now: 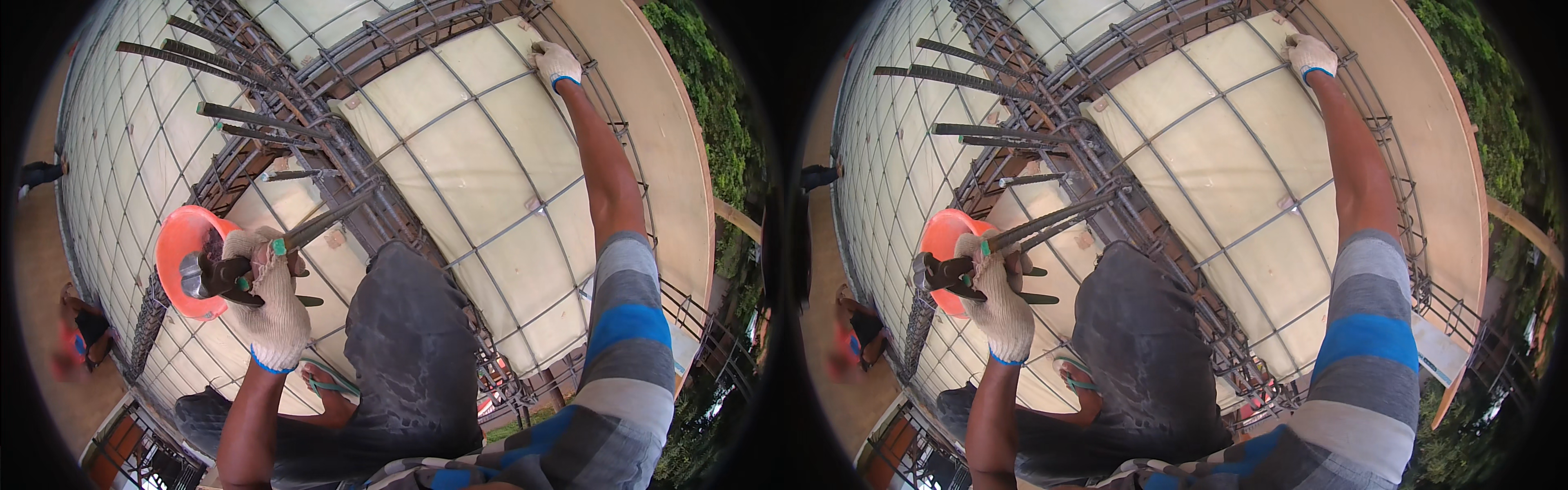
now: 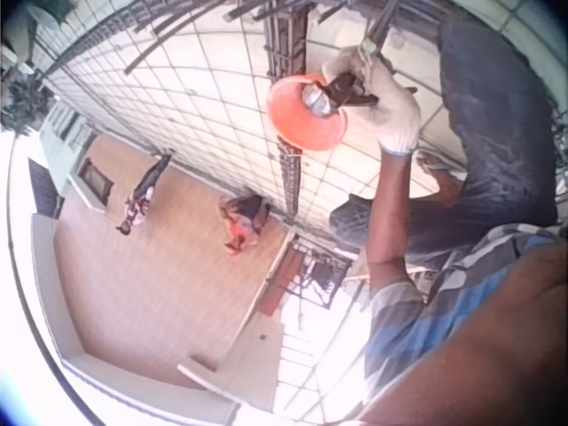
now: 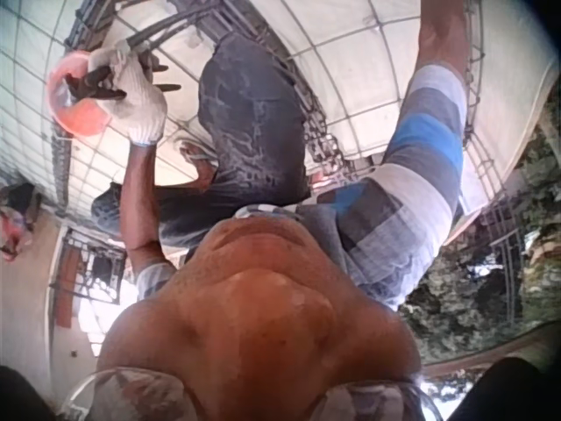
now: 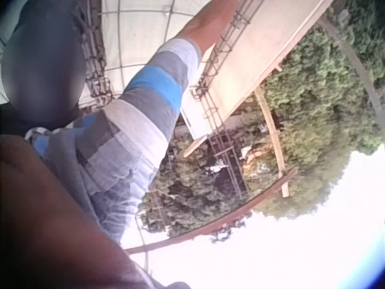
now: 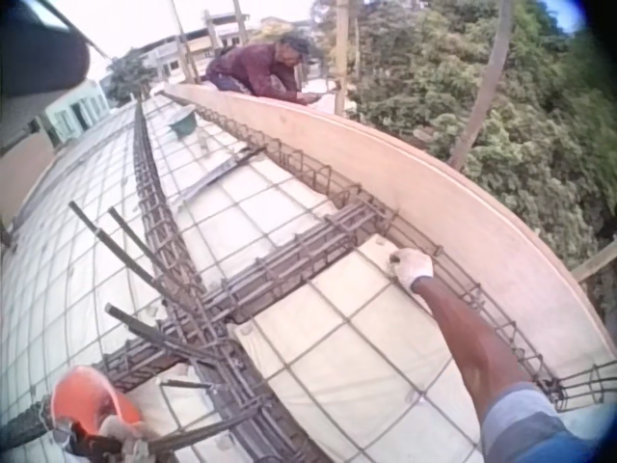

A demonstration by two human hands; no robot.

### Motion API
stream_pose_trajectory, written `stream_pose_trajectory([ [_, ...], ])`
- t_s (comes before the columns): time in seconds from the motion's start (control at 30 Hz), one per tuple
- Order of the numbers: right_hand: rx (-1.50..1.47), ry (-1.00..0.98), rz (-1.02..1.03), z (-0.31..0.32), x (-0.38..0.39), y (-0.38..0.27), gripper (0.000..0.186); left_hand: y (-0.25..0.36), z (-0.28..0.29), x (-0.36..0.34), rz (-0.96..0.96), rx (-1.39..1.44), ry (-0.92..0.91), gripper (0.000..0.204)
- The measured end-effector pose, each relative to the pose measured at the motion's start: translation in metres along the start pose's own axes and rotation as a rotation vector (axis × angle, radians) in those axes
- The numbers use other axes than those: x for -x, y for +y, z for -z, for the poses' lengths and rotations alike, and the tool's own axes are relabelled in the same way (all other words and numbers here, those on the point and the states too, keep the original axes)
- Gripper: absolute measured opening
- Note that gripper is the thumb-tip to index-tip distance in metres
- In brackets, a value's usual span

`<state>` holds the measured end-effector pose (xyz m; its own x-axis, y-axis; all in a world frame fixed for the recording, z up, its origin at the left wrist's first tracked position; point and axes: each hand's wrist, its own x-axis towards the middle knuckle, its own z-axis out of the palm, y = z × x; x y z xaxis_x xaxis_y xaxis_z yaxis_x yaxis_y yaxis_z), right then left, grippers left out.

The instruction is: The person sits on a roof and ties intersecting steel rebar bars using wire ties and pliers. They repeatedly pick ties from a pink bucket, wrap them around rebar intersections, and twist them tight to secure the grid.

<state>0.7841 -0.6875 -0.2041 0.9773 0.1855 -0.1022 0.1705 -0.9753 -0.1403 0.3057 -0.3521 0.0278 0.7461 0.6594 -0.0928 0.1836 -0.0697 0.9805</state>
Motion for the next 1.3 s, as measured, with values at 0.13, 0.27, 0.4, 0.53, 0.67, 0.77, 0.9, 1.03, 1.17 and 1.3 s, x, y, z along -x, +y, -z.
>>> stream_pose_trajectory([
  [0.13, 0.074, -0.036, 0.009, -0.001, -0.011, 0.001, 0.049, 0.002, -0.001, 0.0, -0.01, -0.03, -0.015, 0.015],
  [0.27, 0.117, -0.125, -0.034, 0.002, -0.019, 0.001, 0.051, 0.002, -0.004, -0.003, -0.03, 0.119, -0.043, 0.013],
  [0.4, 0.165, -0.088, -0.009, 0.001, -0.01, -0.007, 0.048, 0.011, -0.008, 0.001, 0.072, 0.043, 0.017, 0.016],
  [0.53, 0.241, -0.075, -0.02, 0.002, -0.01, -0.017, 0.048, 0.008, -0.007, -0.001, 0.02, 0.064, 0.011, 0.016],
  [0.67, 0.26, -0.114, -0.014, -0.004, -0.021, -0.021, 0.051, 0.004, -0.01, 0.003, 0.015, 0.034, 0.087, 0.016],
  [0.77, 0.081, -0.153, 0.091, -0.004, -0.036, 0.0, 0.051, 0.004, -0.003, 0.002, -0.023, -0.028, -0.013, 0.016],
  [0.9, -0.093, -0.078, 0.187, -0.005, -0.042, 0.019, 0.048, 0.002, -0.006, 0.001, -0.039, -0.001, -0.005, 0.017],
  [1.03, -0.088, -0.143, 0.228, -0.005, -0.037, 0.006, 0.044, -0.002, -0.001, 0.0, -0.04, 0.037, -0.015, 0.019],
  [1.17, -0.026, -0.207, 0.195, -0.018, -0.056, 0.008, 0.042, 0.005, -0.007, 0.005, 0.045, 0.007, 0.088, 0.017],
  [1.3, 0.085, -0.191, 0.171, -0.025, -0.06, 0.017, 0.043, -0.001, -0.004, -0.003, -0.078, -0.115, -0.012, 0.016],
])
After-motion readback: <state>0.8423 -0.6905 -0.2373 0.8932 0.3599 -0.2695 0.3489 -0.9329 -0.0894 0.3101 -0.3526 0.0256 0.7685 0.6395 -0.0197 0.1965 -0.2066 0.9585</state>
